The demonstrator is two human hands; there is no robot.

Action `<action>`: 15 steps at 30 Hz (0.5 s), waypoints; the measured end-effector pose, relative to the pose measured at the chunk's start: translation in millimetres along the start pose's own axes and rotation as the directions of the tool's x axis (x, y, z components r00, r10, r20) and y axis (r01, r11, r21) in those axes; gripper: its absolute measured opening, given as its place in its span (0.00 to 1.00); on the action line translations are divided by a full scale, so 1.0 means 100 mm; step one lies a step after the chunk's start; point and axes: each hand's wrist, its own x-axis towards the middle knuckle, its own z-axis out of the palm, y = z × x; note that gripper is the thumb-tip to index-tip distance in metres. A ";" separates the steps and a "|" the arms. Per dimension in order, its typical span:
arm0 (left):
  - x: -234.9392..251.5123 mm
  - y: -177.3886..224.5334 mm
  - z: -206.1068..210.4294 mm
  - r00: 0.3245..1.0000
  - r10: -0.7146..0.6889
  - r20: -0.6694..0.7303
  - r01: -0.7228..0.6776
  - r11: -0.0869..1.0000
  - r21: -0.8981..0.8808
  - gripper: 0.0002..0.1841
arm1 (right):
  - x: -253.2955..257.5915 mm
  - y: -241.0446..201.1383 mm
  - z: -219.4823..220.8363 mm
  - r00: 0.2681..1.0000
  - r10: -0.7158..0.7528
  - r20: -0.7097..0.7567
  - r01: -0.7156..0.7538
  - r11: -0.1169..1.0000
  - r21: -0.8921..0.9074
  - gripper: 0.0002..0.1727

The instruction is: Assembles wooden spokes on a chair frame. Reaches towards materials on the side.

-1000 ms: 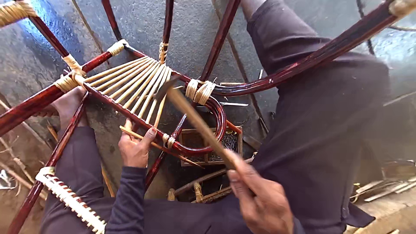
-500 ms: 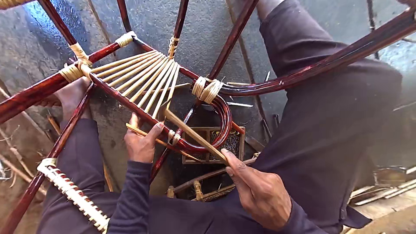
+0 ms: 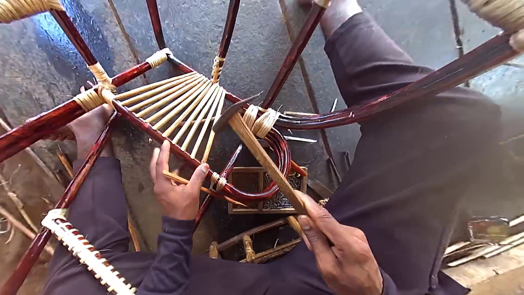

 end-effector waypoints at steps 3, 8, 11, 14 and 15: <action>-0.01 -0.01 0.05 0.991 0.133 -0.011 -0.129 0.977 0.167 0.33 | -0.02 0.02 0.02 0.999 -0.037 0.029 0.038 0.999 -0.024 0.24; -0.05 -0.06 0.16 0.976 0.202 -0.076 -0.191 0.972 0.135 0.08 | -0.02 0.00 0.05 0.992 -0.108 0.063 0.114 0.989 -0.094 0.24; -0.05 -0.07 0.16 0.976 0.184 -0.120 -0.174 0.981 0.091 0.08 | -0.01 0.00 0.05 0.988 -0.126 0.091 0.137 0.982 -0.133 0.24; -0.04 -0.06 0.17 0.974 0.168 -0.154 -0.156 0.984 0.090 0.06 | 0.02 0.00 0.06 0.985 -0.133 0.106 0.150 0.973 -0.176 0.23; -0.05 -0.05 0.18 0.973 0.169 -0.157 -0.154 0.983 0.104 0.05 | 0.02 0.00 0.06 0.985 -0.136 0.109 0.155 0.970 -0.188 0.23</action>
